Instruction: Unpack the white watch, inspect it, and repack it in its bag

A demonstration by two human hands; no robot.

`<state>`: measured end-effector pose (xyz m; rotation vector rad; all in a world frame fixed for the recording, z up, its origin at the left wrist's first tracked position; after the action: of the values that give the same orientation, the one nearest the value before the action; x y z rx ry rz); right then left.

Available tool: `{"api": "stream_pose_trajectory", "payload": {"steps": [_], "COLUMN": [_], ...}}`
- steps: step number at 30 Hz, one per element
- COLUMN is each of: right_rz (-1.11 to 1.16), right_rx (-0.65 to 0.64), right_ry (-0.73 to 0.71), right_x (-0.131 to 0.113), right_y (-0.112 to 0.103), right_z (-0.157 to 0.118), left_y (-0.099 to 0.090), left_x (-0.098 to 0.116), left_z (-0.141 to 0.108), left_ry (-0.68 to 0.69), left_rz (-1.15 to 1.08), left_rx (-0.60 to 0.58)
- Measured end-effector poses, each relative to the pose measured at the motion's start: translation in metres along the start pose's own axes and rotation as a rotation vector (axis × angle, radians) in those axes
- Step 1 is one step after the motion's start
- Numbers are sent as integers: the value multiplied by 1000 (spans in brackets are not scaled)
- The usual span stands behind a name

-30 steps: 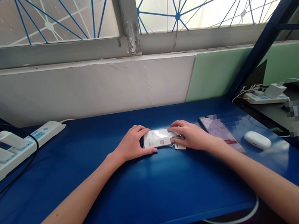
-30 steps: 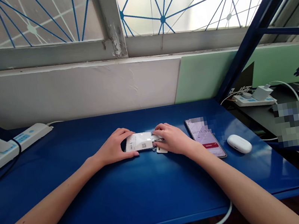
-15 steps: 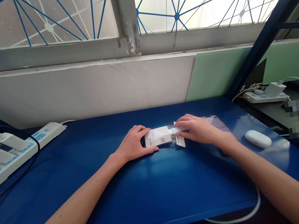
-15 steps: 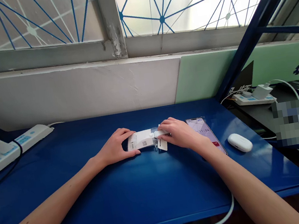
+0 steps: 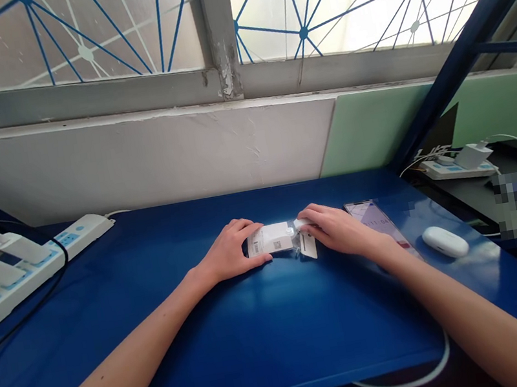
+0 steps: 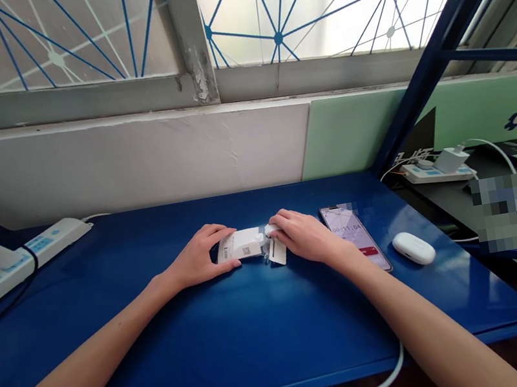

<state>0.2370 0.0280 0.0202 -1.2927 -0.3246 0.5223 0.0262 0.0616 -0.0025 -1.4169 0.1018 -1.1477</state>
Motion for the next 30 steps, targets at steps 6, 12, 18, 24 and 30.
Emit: {"api": "stream_pose_trajectory", "payload": {"steps": [6, 12, 18, 24, 30], "right_rz": [-17, -14, 83, 428, 890], "right_rx": [143, 302, 618, 749, 642], "right_ry": [52, 131, 307, 401, 403], "right_x": [10, 21, 33, 34, 35], "right_y": [-7, -14, -33, -38, -29], "right_z": [0, -2, -9, -14, 0], "left_y": [-1, -1, 1, 1, 1], "left_x": [0, 2, 0, -1, -3], "left_z": [0, 0, 0, -1, 0], "left_ry": [-8, -34, -37, -28, -25], "left_rz": [-36, -24, -3, 6, 13], "left_rx": [10, -9, -25, -20, -22]}}
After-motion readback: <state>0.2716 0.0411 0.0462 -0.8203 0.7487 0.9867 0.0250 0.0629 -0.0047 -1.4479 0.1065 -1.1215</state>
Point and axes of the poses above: each hand's wrist, its own z-axis towards the middle knuckle, its own y-axis out of the palm, x = y × z, the point moved 6 cm from there along z, towards the middle knuckle, and after that the axes turned 11 degrees about -z, right-handed, at the moved point
